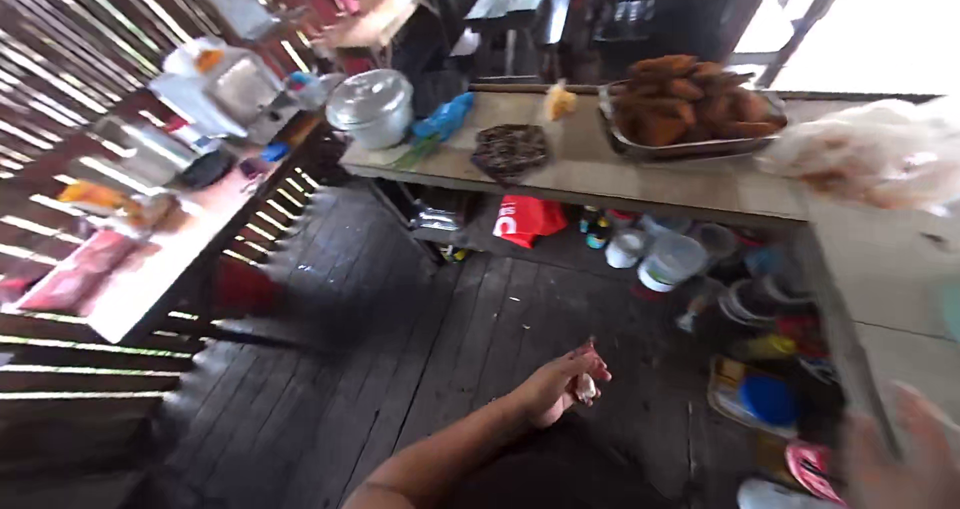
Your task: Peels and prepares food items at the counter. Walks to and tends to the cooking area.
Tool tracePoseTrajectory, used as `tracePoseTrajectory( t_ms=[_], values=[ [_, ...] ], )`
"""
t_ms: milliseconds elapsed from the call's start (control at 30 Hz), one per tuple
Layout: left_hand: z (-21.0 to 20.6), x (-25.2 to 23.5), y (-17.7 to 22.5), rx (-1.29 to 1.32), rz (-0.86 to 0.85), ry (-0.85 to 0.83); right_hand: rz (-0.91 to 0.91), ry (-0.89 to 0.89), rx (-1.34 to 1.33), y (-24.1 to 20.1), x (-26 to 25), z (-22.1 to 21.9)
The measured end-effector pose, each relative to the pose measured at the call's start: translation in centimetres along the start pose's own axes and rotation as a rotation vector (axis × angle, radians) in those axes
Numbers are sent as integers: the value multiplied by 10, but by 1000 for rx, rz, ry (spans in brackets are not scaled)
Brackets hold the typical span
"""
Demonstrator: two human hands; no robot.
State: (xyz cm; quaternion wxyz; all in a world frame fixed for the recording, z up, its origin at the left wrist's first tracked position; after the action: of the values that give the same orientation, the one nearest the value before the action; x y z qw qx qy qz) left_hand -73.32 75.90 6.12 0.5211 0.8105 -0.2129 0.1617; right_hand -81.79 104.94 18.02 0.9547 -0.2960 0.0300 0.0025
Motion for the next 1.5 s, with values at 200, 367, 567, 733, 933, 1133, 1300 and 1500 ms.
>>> tracePoseTrajectory(
  t_ms=[200, 367, 567, 733, 933, 1133, 1300, 1500],
  values=[
    [203, 79, 33, 226, -79, 425, 667, -607, -269, -288, 64, -271],
    [326, 170, 59, 571, -308, 660, 1055, -1008, -228, -446, 152, -393],
    [464, 264, 72, 823, -525, 864, 1469, -1103, -397, -591, 215, -489],
    [577, 331, 93, 908, -613, 949, 1531, -1153, -579, -704, 258, -569],
    [688, 445, 98, 985, -756, 1134, 794, -1783, -642, -832, 317, -689],
    [751, 546, -16, 1335, -773, 1526, 274, -2027, -178, -920, 436, -794],
    [789, 635, -121, 1602, -766, 1757, 310, -2196, -160, -1010, 586, -833],
    [873, 811, -181, 1731, -1013, 1908, 306, -2223, -348, -1128, 744, -876]
  ],
)
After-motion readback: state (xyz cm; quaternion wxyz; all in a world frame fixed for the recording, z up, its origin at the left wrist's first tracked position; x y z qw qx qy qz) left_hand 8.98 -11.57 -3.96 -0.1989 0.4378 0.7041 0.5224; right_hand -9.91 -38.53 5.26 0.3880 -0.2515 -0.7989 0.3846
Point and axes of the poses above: each hand's wrist, its own x-axis away from the middle knuckle, its own z-axis out of the back of the hand, y = z × x, the point moved 10 cm from there along -x, towards the middle knuckle, and after that the axes turned 4 degrees about -x, right-handed, at the moved point
